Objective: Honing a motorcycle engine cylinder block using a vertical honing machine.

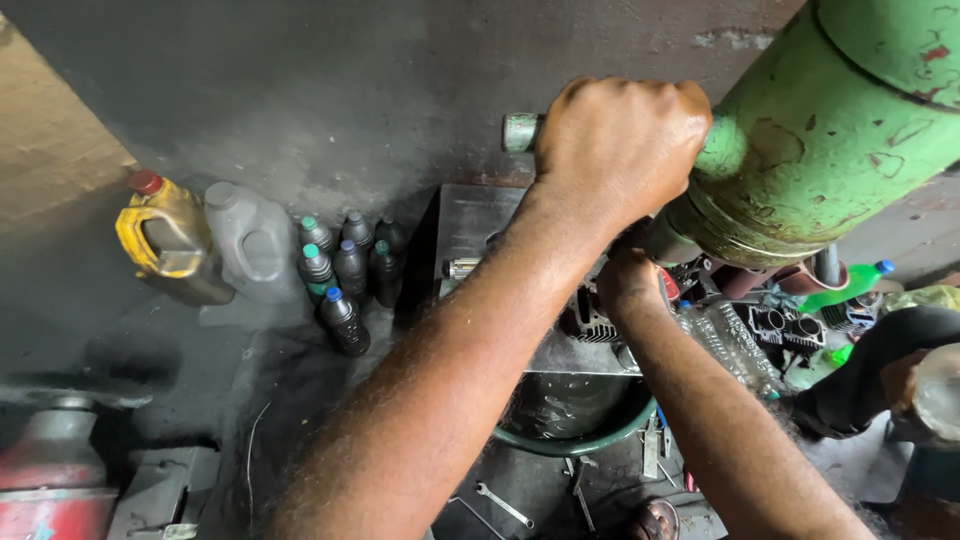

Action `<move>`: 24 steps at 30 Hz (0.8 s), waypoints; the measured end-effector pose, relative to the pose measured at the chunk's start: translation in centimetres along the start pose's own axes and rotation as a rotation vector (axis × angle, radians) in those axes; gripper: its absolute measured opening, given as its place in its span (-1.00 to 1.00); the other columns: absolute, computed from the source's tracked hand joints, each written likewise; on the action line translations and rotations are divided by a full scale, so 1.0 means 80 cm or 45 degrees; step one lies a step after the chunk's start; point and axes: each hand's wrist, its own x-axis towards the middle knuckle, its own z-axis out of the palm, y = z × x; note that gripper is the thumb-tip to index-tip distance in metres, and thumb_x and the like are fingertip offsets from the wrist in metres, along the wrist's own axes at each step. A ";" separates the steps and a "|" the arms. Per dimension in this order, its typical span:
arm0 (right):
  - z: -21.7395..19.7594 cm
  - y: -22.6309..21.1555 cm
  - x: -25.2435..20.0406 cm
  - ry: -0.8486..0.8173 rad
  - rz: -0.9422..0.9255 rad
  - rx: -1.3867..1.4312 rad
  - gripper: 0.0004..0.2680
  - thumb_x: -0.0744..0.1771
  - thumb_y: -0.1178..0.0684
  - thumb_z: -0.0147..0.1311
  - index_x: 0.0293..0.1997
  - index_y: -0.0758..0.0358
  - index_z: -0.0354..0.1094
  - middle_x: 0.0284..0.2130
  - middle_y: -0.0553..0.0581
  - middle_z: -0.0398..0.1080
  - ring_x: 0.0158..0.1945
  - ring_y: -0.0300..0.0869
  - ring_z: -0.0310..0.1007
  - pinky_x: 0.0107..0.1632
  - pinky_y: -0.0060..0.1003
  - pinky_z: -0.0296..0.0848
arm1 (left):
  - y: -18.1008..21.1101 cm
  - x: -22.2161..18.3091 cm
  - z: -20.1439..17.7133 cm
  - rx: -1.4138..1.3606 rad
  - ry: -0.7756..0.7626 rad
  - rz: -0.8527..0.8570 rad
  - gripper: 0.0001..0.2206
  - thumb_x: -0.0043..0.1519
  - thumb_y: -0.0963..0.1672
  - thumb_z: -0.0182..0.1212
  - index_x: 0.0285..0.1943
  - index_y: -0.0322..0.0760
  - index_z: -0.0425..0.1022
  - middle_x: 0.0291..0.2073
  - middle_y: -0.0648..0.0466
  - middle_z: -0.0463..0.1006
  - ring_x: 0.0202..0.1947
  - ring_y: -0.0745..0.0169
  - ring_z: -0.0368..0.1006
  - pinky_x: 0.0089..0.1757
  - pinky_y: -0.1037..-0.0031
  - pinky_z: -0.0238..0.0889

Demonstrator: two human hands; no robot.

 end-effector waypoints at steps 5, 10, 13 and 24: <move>0.003 0.008 -0.002 0.115 -0.018 0.017 -0.71 0.32 -0.06 0.08 0.12 0.15 0.49 0.15 0.24 0.41 0.20 0.11 0.41 0.02 0.18 0.43 | 0.004 0.001 0.003 -0.038 0.051 -0.005 -0.97 -0.04 -0.16 0.29 -0.46 -0.15 0.60 -0.71 0.03 0.59 -0.70 0.21 0.56 -0.62 0.24 0.40; -0.041 0.013 -0.040 0.125 -0.018 0.014 -0.59 0.32 -0.10 0.06 0.32 0.15 0.31 0.35 0.27 0.21 0.38 0.15 0.21 0.30 0.36 0.15 | 0.002 -0.003 0.007 -0.048 0.042 0.029 -0.98 0.02 -0.16 0.28 -0.46 -0.14 0.59 -0.72 0.04 0.59 -0.70 0.19 0.56 -0.62 0.25 0.40; -0.069 0.020 -0.061 -0.045 -0.032 0.051 -0.45 0.30 -0.16 0.11 0.47 0.14 0.10 0.45 0.28 0.05 0.49 0.16 0.02 0.37 0.35 0.02 | 0.008 -0.004 0.010 -0.033 0.141 -0.005 -0.96 0.00 -0.14 0.27 -0.45 -0.17 0.60 -0.73 0.02 0.58 -0.73 0.21 0.54 -0.63 0.24 0.39; -0.041 0.040 -0.082 0.403 -0.311 -0.070 -0.51 0.37 -0.22 -0.11 0.47 0.14 0.05 0.44 0.25 0.06 0.50 0.13 -0.03 0.42 0.19 -0.03 | 0.006 0.001 0.019 -0.184 0.393 0.061 -0.96 -0.14 -0.16 0.29 -0.61 -0.11 0.54 -0.79 0.08 0.51 -0.72 0.16 0.52 -0.62 0.21 0.36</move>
